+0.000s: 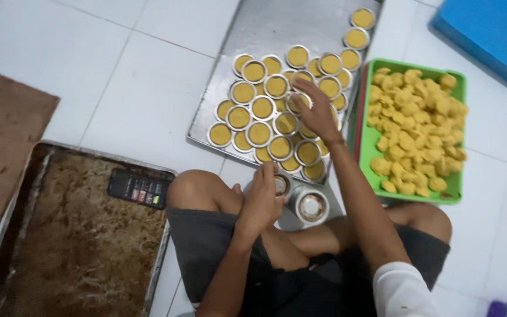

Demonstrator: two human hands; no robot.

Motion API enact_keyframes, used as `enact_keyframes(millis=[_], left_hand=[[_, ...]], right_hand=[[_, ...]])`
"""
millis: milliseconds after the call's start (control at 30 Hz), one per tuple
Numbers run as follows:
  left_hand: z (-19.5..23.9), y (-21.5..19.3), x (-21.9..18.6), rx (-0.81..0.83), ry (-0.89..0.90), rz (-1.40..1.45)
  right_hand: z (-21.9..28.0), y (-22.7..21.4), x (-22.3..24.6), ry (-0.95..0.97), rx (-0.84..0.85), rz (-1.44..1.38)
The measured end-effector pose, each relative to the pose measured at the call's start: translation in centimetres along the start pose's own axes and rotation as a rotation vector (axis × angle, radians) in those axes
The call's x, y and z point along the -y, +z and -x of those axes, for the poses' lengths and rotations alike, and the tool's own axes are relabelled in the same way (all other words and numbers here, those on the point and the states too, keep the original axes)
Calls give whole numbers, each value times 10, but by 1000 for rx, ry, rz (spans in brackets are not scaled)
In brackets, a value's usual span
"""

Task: The person sits on the floor and repeatedly takes yellow dough pieces from a green tray, places them into small round metal molds, presses them down, and arranges the filled molds on a metal baking sheet.

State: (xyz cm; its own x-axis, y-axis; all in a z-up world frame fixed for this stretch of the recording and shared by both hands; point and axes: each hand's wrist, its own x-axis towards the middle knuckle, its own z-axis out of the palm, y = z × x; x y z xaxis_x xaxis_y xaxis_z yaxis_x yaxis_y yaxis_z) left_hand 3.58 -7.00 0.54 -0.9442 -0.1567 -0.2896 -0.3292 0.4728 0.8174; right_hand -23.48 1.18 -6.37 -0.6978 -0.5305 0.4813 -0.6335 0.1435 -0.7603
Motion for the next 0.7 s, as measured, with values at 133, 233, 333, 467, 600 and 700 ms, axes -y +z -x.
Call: enact_keyframes(millis=[133, 233, 333, 467, 600, 700], left_hand=[[9, -6, -17, -6, 69, 11], [3, -1, -7, -41, 76, 55], [-37, 20, 38, -66, -174, 24], [-36, 17, 45, -176, -22, -8], [-7, 3, 1, -456, 330, 52], [-13, 12, 5, -565, 440, 145]], right_hand=[[88, -111, -23, 38, -223, 245], [142, -169, -46, 189, -238, 686], [173, -190, -60, 375, -213, 1093], [189, -191, -62, 388, -128, 1173], [197, -186, -70, 335, -143, 1038], [198, -179, -68, 370, -110, 944]])
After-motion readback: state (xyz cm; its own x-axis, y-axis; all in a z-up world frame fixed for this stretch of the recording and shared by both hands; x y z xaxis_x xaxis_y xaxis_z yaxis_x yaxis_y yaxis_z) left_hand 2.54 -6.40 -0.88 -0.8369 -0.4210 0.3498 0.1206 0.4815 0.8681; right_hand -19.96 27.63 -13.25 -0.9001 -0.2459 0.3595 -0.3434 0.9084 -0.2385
